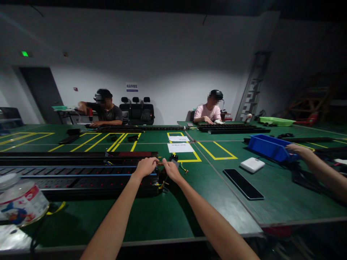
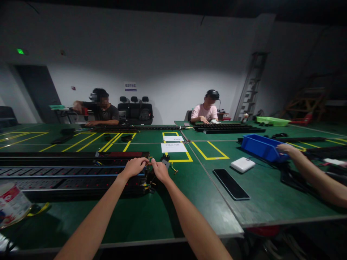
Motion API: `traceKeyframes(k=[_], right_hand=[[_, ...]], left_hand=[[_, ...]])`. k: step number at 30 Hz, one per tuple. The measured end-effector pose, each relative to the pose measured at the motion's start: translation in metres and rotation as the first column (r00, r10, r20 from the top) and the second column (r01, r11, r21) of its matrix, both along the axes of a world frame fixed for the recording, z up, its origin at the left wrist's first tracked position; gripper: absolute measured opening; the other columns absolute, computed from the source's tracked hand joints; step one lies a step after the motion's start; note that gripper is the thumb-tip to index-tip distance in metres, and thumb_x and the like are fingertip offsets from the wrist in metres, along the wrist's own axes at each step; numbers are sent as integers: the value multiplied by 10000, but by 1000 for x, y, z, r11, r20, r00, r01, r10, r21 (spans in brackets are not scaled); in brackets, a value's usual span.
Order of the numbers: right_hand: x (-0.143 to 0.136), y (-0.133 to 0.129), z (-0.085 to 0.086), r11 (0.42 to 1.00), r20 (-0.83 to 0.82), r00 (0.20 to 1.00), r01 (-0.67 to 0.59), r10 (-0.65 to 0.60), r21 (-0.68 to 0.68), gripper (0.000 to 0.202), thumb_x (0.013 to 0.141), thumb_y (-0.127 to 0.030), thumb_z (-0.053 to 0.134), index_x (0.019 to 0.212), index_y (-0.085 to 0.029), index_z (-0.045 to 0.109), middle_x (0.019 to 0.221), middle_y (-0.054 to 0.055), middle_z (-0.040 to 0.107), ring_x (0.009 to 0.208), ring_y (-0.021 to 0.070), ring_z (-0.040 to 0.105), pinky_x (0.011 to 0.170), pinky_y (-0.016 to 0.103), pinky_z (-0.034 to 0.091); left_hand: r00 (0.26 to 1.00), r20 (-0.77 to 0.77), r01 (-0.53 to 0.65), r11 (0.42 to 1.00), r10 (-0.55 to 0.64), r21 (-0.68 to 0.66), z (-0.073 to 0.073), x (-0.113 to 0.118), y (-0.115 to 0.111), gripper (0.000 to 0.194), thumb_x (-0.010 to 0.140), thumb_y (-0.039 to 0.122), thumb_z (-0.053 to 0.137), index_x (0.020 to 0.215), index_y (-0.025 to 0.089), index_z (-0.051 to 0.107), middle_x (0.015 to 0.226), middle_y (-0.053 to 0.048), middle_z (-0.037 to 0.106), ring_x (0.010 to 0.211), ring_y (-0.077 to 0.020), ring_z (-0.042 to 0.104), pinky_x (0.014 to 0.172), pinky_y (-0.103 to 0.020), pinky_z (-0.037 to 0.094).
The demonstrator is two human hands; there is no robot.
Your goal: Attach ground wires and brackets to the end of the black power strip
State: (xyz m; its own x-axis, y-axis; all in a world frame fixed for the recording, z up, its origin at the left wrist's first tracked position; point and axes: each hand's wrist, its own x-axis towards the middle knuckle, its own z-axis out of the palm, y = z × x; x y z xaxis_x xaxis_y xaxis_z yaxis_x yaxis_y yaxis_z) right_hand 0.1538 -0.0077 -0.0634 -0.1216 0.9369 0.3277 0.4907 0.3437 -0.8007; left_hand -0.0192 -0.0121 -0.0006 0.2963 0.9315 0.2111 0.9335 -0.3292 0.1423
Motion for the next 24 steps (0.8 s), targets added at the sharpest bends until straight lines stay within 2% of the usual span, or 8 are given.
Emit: traceKeyframes(k=[12,19,24], right_hand=[[0,1,-1,1000,8,1000,12,-12,5,824,979,-702,200,1033,-140,799,645,72,653,651,189,607,634,251,388],[-2,4,1,1000,34,999,23,-23,-1,862,962,-732,149,1026,-177,806,627,67,649,651,194,620,659,262,409],[-1,5,1,998,-19,998,56,-56,14,854,973,-714,168,1001,-150,808,616,71,660,643,194,636,671,260,433]], left_hand=[[1000,14,16,1000,-16,5,-1,-1,1,387,947,348,376,1160,373,698,1157,0,736,1043,-260,688,922,-398,516],[1000,-2,-11,1000,11,-10,0,-1,3,393,943,356,381,1180,375,694,1159,-9,735,1051,-271,682,924,-413,513],[1000,5,3,1000,-3,3,-2,-2,6,391,939,362,381,1177,391,691,1151,2,739,1035,-275,689,896,-412,524]])
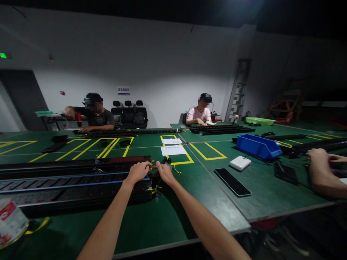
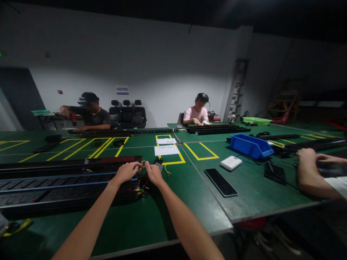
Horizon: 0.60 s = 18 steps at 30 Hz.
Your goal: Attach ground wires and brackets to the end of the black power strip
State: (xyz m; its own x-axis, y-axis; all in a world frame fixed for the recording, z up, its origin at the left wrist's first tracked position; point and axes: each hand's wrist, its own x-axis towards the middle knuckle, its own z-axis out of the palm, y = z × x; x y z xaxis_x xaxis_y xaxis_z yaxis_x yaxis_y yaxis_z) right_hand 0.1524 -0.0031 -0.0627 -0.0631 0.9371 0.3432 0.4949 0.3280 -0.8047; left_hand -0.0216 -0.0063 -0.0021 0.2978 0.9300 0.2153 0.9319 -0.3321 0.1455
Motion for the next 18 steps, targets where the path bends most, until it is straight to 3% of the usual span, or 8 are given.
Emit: traceKeyframes(k=[6,11,14,18], right_hand=[[11,-3,17,994,-75,991,111,-109,12,832,998,-655,156,801,-155,792,568,55,651,589,176,636,650,249,446],[46,-3,38,914,-65,912,406,-405,4,809,1007,-609,125,706,-196,752,697,86,714,707,224,673,688,290,457],[72,-3,41,864,105,865,499,-491,-70,806,1009,-588,114,696,-194,743,825,139,739,850,281,687,752,338,465],[94,-3,34,825,352,815,539,-461,-168,750,1001,-597,170,888,-147,759,998,208,727,967,328,679,807,398,473]], left_hand=[[1000,8,12,1000,-12,-2,-2,-1,2,393,939,363,377,1172,402,692,1166,21,734,1040,-272,687,906,-415,519],[999,35,27,1000,-26,-12,-1,-2,2,390,944,363,379,1171,399,694,1187,37,726,1068,-268,675,927,-411,507],[999,41,31,999,-30,-23,1,-2,0,389,944,361,385,1181,395,691,1181,38,728,1069,-267,675,924,-403,508],[999,38,33,999,-32,-34,3,-1,-1,384,947,363,393,1191,388,689,1192,26,725,1078,-258,673,924,-383,505]])
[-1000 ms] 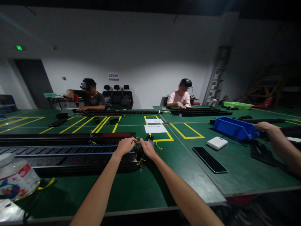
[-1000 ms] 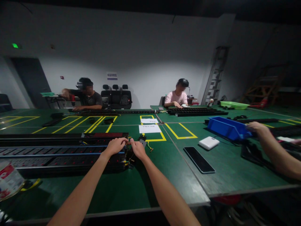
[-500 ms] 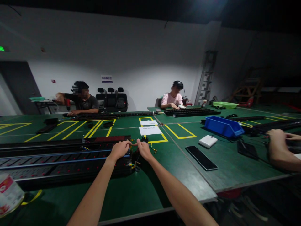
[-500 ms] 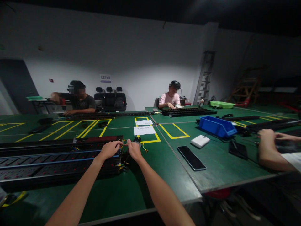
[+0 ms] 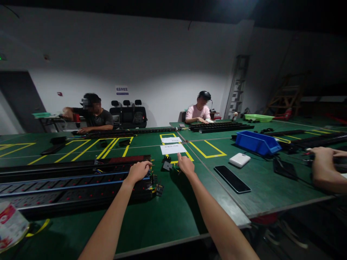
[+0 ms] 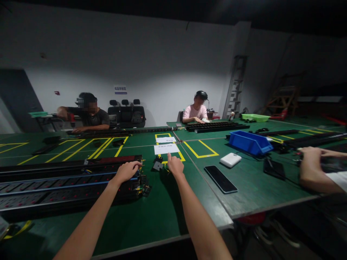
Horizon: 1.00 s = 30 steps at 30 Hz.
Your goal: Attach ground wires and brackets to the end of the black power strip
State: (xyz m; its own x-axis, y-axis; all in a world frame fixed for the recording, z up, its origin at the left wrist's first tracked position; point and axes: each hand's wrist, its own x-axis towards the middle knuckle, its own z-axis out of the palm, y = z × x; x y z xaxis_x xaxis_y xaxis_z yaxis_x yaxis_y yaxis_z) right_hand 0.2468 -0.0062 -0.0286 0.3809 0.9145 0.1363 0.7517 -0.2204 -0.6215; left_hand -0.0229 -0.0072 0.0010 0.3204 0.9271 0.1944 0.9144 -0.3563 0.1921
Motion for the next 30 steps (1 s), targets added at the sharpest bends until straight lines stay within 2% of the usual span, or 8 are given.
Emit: traceKeyframes(k=[3,8,11,14,17,20,25,30], right_hand=[[9,1,-4,993,77,996,-44,53,-113,691,999,-587,223,993,-136,746,1068,217,714,1026,336,669,832,409,474],[12,2,-3,965,180,964,-153,193,-213,593,959,-609,358,1007,-151,732,1070,204,713,1023,329,670,799,383,480],[5,0,-2,971,251,945,-174,211,-163,520,947,-599,411,1009,-181,714,1034,163,719,977,301,674,776,357,470],[-7,-4,-1,983,336,926,-185,172,7,403,946,-529,475,1098,-211,669,1034,115,705,970,264,649,785,327,451],[-19,-7,-4,963,406,897,-242,175,121,389,941,-493,508,1176,-211,640,1102,115,668,1059,255,584,849,323,426],[-26,-8,-9,954,454,869,-277,199,112,455,919,-533,532,1202,-196,645,1174,144,629,1126,292,520,899,377,405],[-27,-5,-19,948,457,843,-319,284,-1,548,906,-627,509,1128,-165,702,1189,189,614,1147,350,490,910,462,387],[-23,-3,-19,935,416,850,-354,323,-3,451,891,-608,574,1121,-245,710,1213,151,599,1179,331,465,930,469,364]], left_hand=[[1000,-4,1,1000,-1,3,-1,0,1,384,950,361,390,1189,389,690,1188,23,727,1080,-253,674,923,-377,506],[1000,-13,-2,1000,2,15,-3,0,3,387,947,360,388,1181,389,694,1193,23,725,1082,-258,673,924,-381,506],[1000,-16,5,1000,-5,20,-3,0,3,389,943,358,386,1178,391,695,1201,30,721,1083,-265,672,924,-393,507],[1000,-16,2,1000,-1,13,-2,0,3,390,941,358,386,1178,396,693,1199,33,722,1083,-263,671,926,-394,506],[1000,-20,-8,1000,8,11,-1,0,3,388,941,362,386,1177,406,692,1200,43,721,1082,-262,672,930,-392,504],[1000,-23,-6,1000,6,11,-1,0,2,389,944,363,386,1186,402,689,1204,42,720,1088,-253,670,936,-375,501],[1000,-23,-6,1000,6,12,0,0,1,389,946,357,385,1180,392,694,1207,36,719,1089,-259,671,927,-374,505],[999,-30,-11,1000,12,5,2,1,0,390,949,361,387,1192,390,690,1210,27,718,1095,-256,669,935,-370,501]])
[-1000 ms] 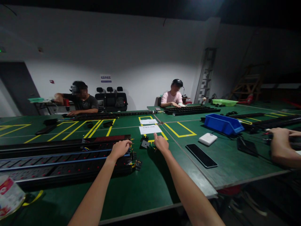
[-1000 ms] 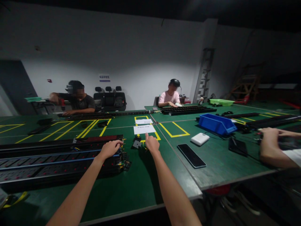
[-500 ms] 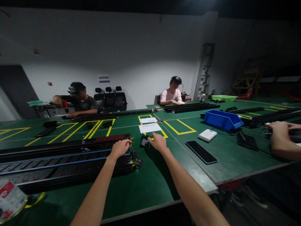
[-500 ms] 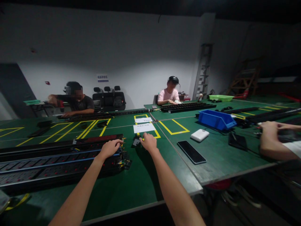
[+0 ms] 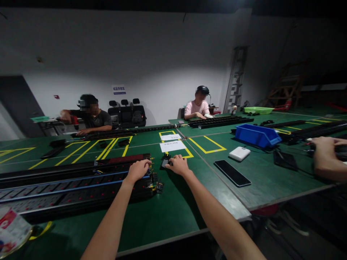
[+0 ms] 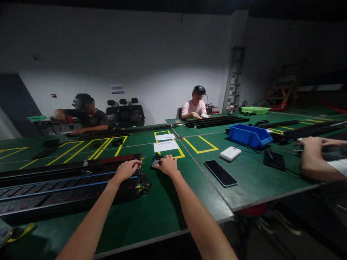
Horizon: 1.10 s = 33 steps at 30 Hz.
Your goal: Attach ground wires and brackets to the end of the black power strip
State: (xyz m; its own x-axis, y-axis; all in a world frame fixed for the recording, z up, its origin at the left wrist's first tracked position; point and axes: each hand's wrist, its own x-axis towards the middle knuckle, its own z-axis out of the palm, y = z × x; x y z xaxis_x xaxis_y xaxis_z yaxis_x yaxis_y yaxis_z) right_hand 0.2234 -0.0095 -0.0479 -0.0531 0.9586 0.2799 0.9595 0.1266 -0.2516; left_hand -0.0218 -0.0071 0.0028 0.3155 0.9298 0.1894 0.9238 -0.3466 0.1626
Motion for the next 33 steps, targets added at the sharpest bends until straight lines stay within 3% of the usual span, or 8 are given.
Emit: traceKeyframes(k=[5,10,15,20,24,28,33], right_hand=[[-3,-2,2,998,-19,999,-46,47,41,376,888,-530,629,1120,-239,685,1200,127,604,1174,300,466,929,437,363],[-10,-5,2,996,12,996,-90,90,18,463,902,-601,568,1131,-223,705,1195,146,620,1182,323,463,921,457,363],[-11,-6,6,996,-31,996,-87,88,14,481,830,-611,656,1110,-220,680,1209,133,618,1174,310,479,909,421,369],[-18,-10,13,989,-57,990,-120,125,84,414,840,-461,695,1171,-234,594,1159,87,661,1104,276,545,925,405,345],[-27,-14,15,981,-65,982,-174,180,87,298,921,-307,598,1215,-267,568,1126,59,689,1093,249,584,957,395,315],[-35,-14,13,972,-124,966,-215,226,96,330,978,-232,477,1298,-288,537,1208,55,658,1082,219,611,884,321,378],[-41,-6,11,984,-274,951,-111,147,140,397,985,-208,448,1369,-284,511,1220,71,659,1063,219,632,837,288,433]], left_hand=[[1000,-13,-8,1000,8,6,-1,0,1,393,946,356,383,1191,393,688,1210,30,717,1090,-255,671,945,-380,498],[1000,-9,-2,1000,2,13,-3,-1,2,388,945,349,391,1192,388,688,1198,26,722,1092,-245,671,954,-367,495],[1000,-13,-6,1000,6,14,-3,0,2,384,945,346,397,1189,391,689,1198,31,723,1082,-255,675,937,-371,504],[1000,-11,-8,1000,8,8,-2,0,1,385,944,355,397,1193,393,687,1205,26,720,1084,-262,673,931,-380,506],[1000,-15,-12,1000,13,8,-1,1,0,385,942,350,398,1190,391,689,1200,16,722,1078,-263,674,933,-383,503],[1000,-22,-14,1000,15,13,-1,1,0,392,944,347,387,1185,389,694,1180,8,729,1067,-271,676,925,-389,507],[1000,-24,-12,1000,12,20,-2,1,0,398,942,351,383,1190,389,692,1176,8,730,1063,-273,677,925,-401,509]])
